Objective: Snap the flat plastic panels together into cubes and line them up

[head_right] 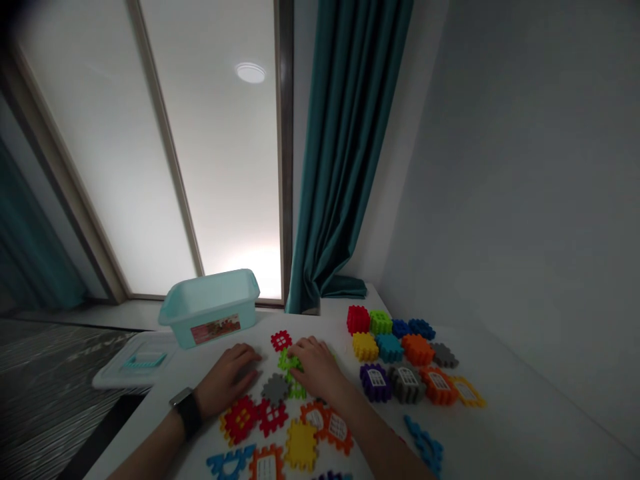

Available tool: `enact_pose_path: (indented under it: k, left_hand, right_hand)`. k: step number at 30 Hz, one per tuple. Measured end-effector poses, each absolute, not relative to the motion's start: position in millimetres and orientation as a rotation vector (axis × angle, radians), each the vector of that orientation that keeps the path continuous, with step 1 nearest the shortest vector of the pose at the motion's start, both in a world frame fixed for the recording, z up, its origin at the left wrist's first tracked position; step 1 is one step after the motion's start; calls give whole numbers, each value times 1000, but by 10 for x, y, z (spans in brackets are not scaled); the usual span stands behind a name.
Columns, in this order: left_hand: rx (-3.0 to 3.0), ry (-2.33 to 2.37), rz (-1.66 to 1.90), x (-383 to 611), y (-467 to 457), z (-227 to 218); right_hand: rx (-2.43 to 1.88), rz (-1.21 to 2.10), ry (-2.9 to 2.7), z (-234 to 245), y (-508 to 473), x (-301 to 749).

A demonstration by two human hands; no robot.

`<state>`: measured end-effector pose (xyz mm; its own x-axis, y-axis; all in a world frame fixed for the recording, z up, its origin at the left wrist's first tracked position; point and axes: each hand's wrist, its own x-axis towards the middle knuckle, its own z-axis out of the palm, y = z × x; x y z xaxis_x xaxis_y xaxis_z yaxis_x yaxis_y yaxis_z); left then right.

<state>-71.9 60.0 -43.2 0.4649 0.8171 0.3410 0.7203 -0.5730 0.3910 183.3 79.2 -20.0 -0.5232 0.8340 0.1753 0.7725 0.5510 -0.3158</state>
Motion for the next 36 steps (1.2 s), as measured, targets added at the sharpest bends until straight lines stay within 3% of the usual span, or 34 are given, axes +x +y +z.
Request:
enact_pose_path:
  k: [11,26,36]
  left_hand:
    - [2456,1355,834,-731,599,-456]
    - [2447,1337,848,-725,589,-434]
    - [2645,1124,821,-473,373,-138]
  right_hand:
    - [-1361,204,-2372,-147,736,1873]
    - [-1237,273,-2122,-296,-125,2131]
    - [-1266,325,-2006,-428,-43,2263]
